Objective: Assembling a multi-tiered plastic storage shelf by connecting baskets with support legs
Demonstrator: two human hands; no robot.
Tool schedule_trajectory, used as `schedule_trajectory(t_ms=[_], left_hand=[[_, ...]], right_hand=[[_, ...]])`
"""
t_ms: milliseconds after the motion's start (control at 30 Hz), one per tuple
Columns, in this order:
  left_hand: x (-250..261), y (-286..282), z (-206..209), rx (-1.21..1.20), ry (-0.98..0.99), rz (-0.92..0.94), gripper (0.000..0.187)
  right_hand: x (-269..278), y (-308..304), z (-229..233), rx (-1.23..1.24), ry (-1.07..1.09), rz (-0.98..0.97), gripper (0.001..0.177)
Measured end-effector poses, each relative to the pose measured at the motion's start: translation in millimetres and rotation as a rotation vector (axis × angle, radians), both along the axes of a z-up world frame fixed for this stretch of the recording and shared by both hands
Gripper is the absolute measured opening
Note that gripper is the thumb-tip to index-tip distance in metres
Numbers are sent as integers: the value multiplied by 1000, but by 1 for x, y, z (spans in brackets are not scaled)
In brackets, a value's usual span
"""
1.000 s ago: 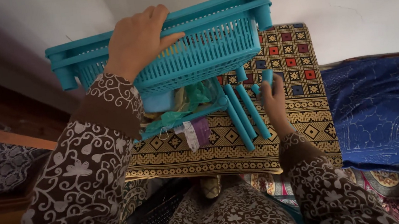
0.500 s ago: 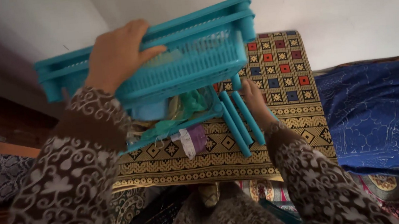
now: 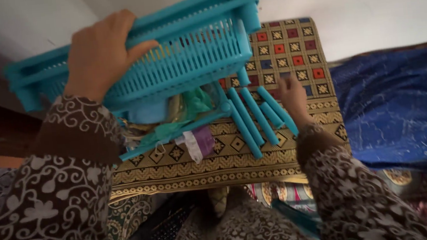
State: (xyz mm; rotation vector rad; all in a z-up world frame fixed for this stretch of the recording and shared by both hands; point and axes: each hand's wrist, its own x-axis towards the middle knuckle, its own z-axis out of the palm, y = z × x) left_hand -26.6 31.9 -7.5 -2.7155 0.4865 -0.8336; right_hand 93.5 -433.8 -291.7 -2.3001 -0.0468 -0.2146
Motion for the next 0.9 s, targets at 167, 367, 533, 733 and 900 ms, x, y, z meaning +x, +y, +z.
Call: schedule_trajectory(t_ms=[167, 367, 533, 733, 900], left_hand=[[19, -1, -5, -4, -8, -22, 57], [29, -1, -13, 57, -76, -44, 57], [27, -10, -6, 39, -95, -42, 56], [26, -29, 1, -66, -31, -24, 60], [22, -36, 2, -87, -42, -60, 61]], right_hand=[[-78, -9, -21, -296, -43, 241, 24], [-99, 0, -43, -669, -72, 179, 48], [-113, 33, 39, -289, 117, 103, 51], [-127, 72, 138, 366, -339, 208, 49], [-120, 89, 194, 289, -402, 156, 50]])
